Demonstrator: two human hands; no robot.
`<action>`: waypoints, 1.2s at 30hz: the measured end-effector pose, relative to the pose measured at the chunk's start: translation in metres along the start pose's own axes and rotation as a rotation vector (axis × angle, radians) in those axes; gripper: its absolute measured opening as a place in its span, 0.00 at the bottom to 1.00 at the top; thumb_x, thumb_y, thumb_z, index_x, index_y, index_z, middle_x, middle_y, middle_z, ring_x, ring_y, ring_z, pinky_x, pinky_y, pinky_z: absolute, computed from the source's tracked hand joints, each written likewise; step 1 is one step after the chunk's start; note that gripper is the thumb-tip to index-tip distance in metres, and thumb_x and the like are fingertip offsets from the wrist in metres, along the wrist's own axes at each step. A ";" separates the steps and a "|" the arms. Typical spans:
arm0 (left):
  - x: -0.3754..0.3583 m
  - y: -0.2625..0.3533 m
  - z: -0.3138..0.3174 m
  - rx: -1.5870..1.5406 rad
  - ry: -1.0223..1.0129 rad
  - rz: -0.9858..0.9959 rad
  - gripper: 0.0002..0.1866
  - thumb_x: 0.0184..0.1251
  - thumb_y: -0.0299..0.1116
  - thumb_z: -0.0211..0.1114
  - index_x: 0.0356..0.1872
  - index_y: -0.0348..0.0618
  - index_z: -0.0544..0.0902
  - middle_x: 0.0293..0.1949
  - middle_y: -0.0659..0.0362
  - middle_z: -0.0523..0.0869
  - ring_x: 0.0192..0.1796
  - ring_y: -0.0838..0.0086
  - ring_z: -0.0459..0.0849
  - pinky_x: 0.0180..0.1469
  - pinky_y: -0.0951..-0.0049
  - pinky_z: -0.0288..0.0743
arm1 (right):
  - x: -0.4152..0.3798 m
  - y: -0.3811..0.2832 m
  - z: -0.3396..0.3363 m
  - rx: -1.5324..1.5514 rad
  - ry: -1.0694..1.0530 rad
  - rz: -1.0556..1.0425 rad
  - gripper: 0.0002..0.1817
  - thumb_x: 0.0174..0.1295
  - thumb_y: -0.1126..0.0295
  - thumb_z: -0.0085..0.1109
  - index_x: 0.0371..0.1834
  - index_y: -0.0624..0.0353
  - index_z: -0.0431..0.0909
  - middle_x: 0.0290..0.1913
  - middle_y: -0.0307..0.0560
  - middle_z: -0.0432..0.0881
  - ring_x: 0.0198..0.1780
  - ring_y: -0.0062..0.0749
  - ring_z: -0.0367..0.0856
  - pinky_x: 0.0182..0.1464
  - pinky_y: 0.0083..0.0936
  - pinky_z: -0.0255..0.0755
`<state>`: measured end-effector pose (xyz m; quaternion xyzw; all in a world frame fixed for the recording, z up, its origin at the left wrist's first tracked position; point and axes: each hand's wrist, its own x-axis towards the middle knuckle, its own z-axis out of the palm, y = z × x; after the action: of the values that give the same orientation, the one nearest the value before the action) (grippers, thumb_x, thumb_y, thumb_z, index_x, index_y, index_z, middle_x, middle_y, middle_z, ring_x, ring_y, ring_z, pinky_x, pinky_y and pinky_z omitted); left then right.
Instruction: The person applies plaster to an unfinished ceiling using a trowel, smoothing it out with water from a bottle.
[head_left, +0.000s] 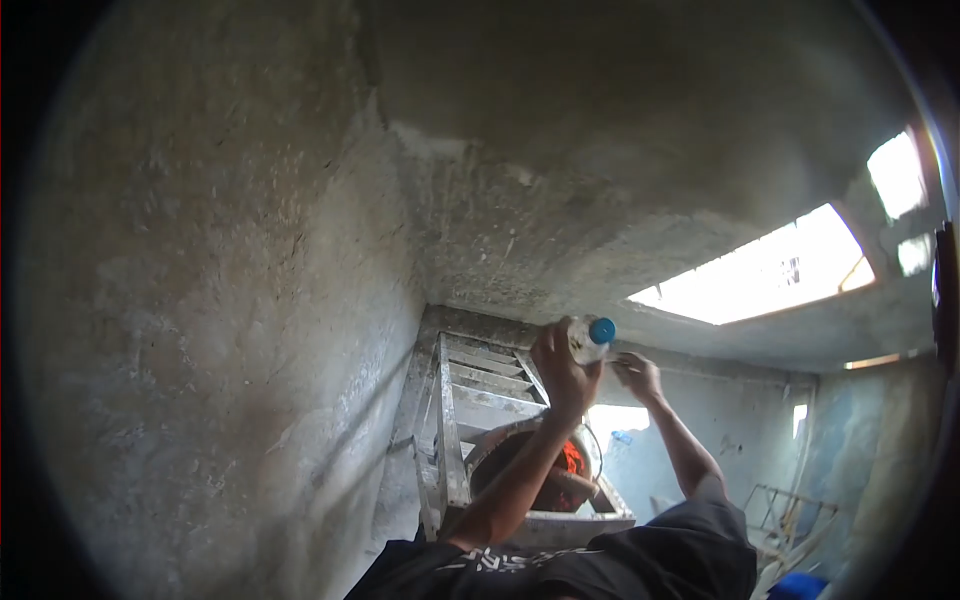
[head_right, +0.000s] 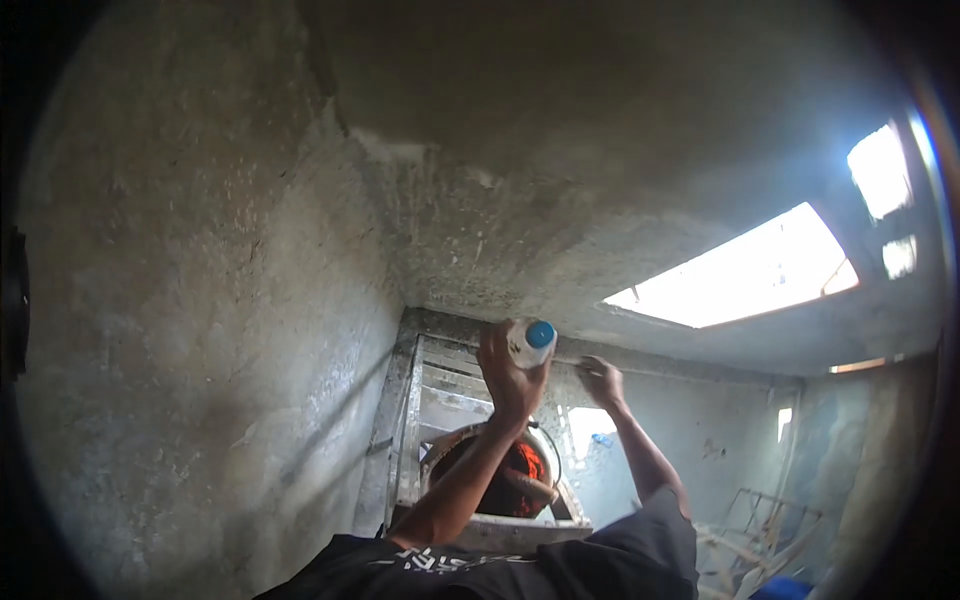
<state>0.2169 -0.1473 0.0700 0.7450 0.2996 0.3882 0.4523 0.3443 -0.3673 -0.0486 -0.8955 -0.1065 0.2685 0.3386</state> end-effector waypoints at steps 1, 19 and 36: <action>-0.003 -0.003 0.005 0.026 0.056 0.069 0.33 0.47 0.38 0.82 0.54 0.42 0.75 0.46 0.49 0.78 0.50 0.51 0.78 0.52 0.52 0.69 | -0.033 0.014 -0.027 0.362 0.052 0.050 0.14 0.66 0.76 0.58 0.54 0.67 0.79 0.48 0.50 0.87 0.49 0.33 0.85 0.52 0.25 0.78; -0.009 0.057 -0.044 -0.200 -0.420 0.433 0.26 0.46 0.32 0.80 0.46 0.41 0.78 0.42 0.52 0.79 0.45 0.57 0.81 0.47 0.59 0.76 | -0.201 -0.064 -0.002 1.664 0.234 0.038 0.13 0.71 0.62 0.52 0.49 0.60 0.74 0.59 0.58 0.78 0.62 0.49 0.77 0.65 0.47 0.73; -0.013 0.116 -0.090 0.888 -1.202 0.593 0.12 0.60 0.27 0.62 0.45 0.36 0.78 0.45 0.39 0.83 0.50 0.45 0.85 0.50 0.52 0.81 | -0.167 -0.096 0.031 1.783 -0.018 0.021 0.16 0.72 0.63 0.50 0.54 0.63 0.76 0.52 0.53 0.83 0.54 0.37 0.82 0.54 0.35 0.77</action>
<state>0.1449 -0.1655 0.1969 0.9853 -0.0789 -0.1309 0.0757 0.1871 -0.3408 0.0647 -0.2979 0.1477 0.2619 0.9060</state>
